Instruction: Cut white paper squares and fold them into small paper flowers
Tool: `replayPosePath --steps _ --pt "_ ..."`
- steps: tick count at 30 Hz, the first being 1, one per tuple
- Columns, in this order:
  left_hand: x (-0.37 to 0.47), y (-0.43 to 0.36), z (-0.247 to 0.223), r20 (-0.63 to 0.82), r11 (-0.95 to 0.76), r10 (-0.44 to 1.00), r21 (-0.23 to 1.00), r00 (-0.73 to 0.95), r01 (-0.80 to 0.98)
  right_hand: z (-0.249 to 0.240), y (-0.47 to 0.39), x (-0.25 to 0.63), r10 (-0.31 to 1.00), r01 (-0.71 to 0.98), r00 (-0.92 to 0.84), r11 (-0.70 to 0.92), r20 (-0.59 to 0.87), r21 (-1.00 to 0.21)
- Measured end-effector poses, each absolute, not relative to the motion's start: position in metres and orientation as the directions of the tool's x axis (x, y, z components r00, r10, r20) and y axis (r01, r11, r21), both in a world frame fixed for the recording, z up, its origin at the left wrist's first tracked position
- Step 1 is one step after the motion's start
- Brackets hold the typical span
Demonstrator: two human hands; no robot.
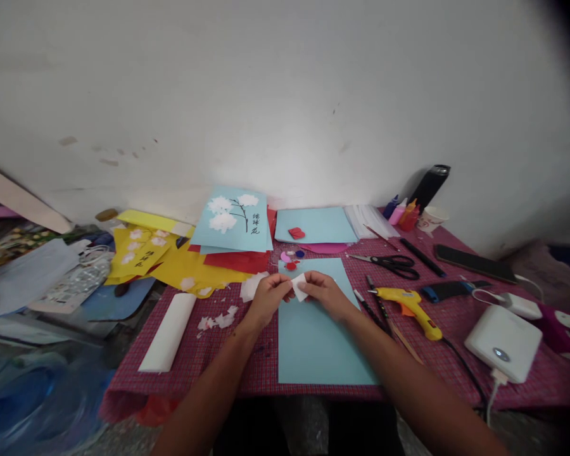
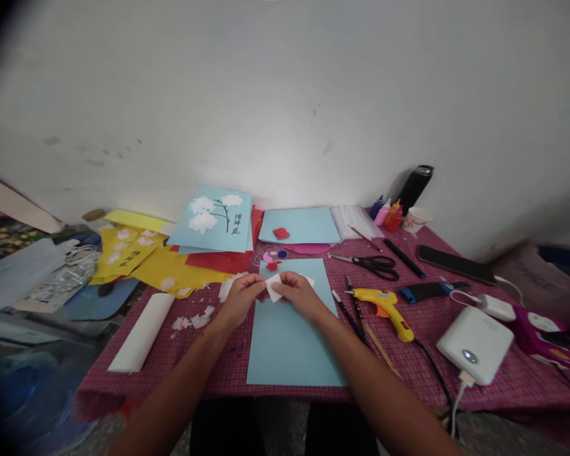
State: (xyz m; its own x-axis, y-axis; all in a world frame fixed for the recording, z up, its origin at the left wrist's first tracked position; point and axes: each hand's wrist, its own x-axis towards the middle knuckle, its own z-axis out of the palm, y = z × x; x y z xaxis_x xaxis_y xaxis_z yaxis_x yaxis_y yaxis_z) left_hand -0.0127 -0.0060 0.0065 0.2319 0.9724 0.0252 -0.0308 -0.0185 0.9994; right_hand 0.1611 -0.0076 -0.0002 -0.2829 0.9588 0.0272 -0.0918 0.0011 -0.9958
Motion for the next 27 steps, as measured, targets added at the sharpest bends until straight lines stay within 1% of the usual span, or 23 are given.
replayPosePath --steps 4,8,12,15,17,22,27 --pt "-0.013 -0.006 0.006 0.004 0.009 0.971 0.998 0.238 -0.055 -0.001 -0.007 0.158 0.970 -0.043 -0.241 -0.002 0.008 -0.999" --pt "-0.011 -0.005 0.002 0.000 0.018 0.949 0.998 0.314 -0.053 -0.006 -0.004 0.159 0.982 -0.016 -0.189 0.017 0.019 -1.000" --pt "-0.009 -0.002 -0.008 0.050 -0.061 0.961 0.998 0.273 0.031 -0.014 -0.001 0.160 0.989 0.063 -0.146 0.043 0.034 -0.997" --pt "-0.008 0.000 -0.013 0.060 -0.071 0.966 0.997 0.251 0.036 -0.015 -0.001 0.161 0.988 0.101 -0.147 0.060 0.045 -0.993" --pt "-0.008 0.001 -0.014 0.062 -0.074 0.968 0.996 0.244 0.042 -0.014 -0.001 0.162 0.986 0.094 -0.156 0.072 0.057 -0.993" --pt "-0.010 0.003 -0.015 0.071 -0.086 0.972 0.995 0.224 0.059 -0.012 -0.001 0.166 0.974 0.009 -0.208 0.089 0.085 -0.996" --pt "-0.009 0.004 -0.017 0.080 -0.094 0.975 0.994 0.208 0.060 -0.014 -0.001 0.169 0.968 0.012 -0.232 0.097 0.092 -0.995"
